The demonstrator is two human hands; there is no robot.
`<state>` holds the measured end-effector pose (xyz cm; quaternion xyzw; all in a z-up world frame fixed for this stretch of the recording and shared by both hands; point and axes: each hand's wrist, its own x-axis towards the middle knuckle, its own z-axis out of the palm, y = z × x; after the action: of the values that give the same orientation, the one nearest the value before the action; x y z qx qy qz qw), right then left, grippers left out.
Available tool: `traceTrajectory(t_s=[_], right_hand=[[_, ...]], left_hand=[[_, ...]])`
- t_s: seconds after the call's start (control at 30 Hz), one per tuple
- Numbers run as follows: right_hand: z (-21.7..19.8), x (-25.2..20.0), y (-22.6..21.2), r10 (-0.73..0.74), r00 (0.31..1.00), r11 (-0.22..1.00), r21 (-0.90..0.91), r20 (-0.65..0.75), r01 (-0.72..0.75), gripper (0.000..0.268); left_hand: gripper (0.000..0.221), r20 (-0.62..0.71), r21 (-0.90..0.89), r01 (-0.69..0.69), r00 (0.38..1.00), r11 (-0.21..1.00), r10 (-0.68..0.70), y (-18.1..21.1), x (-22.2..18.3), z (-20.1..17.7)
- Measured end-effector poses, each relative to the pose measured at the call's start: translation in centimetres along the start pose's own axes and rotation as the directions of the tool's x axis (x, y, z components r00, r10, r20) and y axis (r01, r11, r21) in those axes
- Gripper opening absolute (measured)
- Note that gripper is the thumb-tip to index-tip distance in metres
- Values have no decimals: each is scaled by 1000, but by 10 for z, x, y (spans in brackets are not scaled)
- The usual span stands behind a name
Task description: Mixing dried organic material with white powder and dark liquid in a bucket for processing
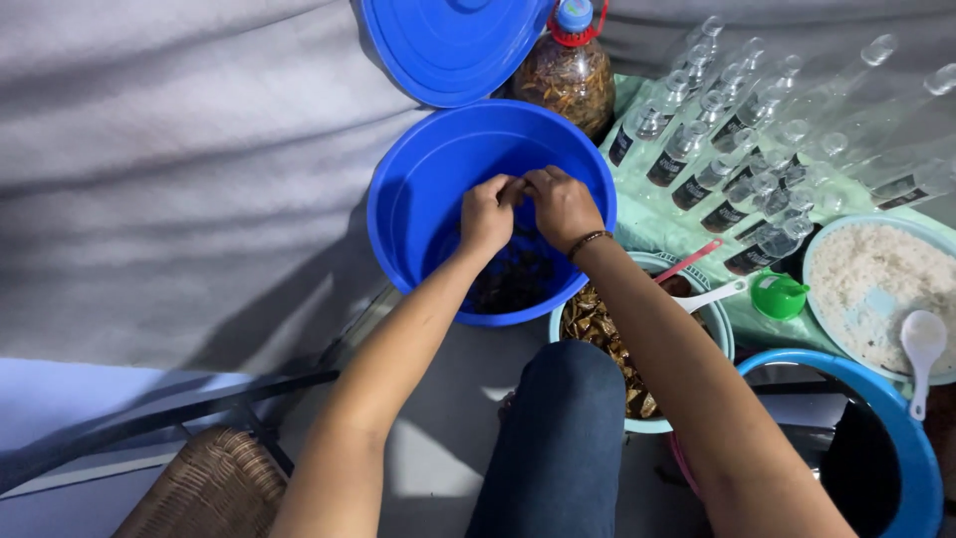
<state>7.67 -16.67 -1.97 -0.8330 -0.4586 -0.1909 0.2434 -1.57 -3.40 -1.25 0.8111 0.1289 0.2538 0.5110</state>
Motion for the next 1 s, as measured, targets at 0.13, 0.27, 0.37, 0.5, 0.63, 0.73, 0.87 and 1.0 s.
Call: traceTrajectory(t_s=[0.13, 0.27, 0.37, 0.5, 0.63, 0.73, 0.87, 1.0], right_hand=[[-2, 4, -2, 128, 988, 987, -104, 84, -119, 24], [-7, 9, 2, 178, 970, 984, -42, 165, -174, 29], [6, 11, 5, 244, 946, 964, 55, 212, -261, 29], [4, 20, -10, 456, 846, 814, 255, 278, -522, 37], [-3, 31, -17, 629, 638, 554, 320, 444, -769, 43], [4, 34, -9, 677, 535, 449, 292, 506, -845, 47], [-14, 27, -16, 631, 642, 568, 305, 435, -764, 53], [-33, 21, -25, 335, 942, 841, 455, -14, -292, 35]], left_hand=[[19, 6, -65, -9, 1000, 998, 10, -17, 3, 3], [16, 65, -91, -48, 996, 995, 54, -9, 7, -4], [12, 89, -77, -51, 994, 996, 57, -7, 5, -9], [10, -72, 3, -284, 956, 959, 283, 5, 6, -12], [8, -186, 129, -423, 878, 897, 441, 2, 3, -7], [8, -186, 160, -472, 849, 867, 496, -1, 2, -4], [12, -169, 131, -399, 893, 908, 417, 8, 3, -3], [8, -146, 51, -318, 935, 947, 322, 2, 9, 4]])
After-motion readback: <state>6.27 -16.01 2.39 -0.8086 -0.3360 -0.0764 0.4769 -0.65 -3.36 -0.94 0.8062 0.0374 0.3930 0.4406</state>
